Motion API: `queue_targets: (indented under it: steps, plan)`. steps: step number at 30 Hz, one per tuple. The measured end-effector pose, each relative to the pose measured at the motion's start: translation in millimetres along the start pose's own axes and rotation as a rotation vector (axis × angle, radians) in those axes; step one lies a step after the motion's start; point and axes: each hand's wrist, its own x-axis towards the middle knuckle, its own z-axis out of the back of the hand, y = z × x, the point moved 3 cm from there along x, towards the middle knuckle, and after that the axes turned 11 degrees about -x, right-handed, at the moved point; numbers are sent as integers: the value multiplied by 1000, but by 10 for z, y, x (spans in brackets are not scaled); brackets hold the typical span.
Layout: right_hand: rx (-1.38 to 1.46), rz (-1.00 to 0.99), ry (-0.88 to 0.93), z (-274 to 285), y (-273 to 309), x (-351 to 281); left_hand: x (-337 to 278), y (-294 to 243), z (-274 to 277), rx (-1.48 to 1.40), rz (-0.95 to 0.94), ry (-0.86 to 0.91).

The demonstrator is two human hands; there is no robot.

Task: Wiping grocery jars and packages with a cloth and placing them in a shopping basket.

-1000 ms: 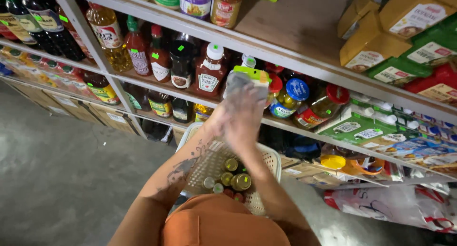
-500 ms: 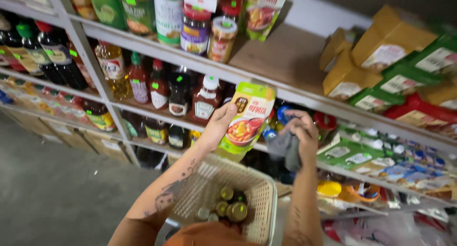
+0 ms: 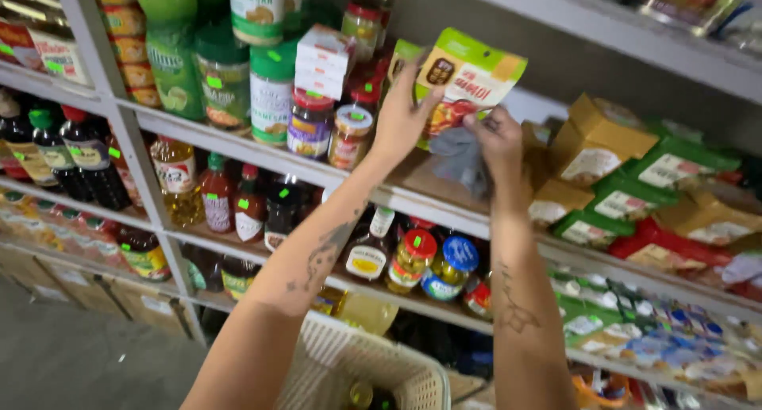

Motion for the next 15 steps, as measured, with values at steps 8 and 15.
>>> queue_targets:
  steps: [8,15]
  plan:
    - [-67,-28,-77,-580,-983,684,-86,1651,8,229,47,-160]
    - [166,-248,-4,-948,-1452,835,110,2413,-28,257,334,-72]
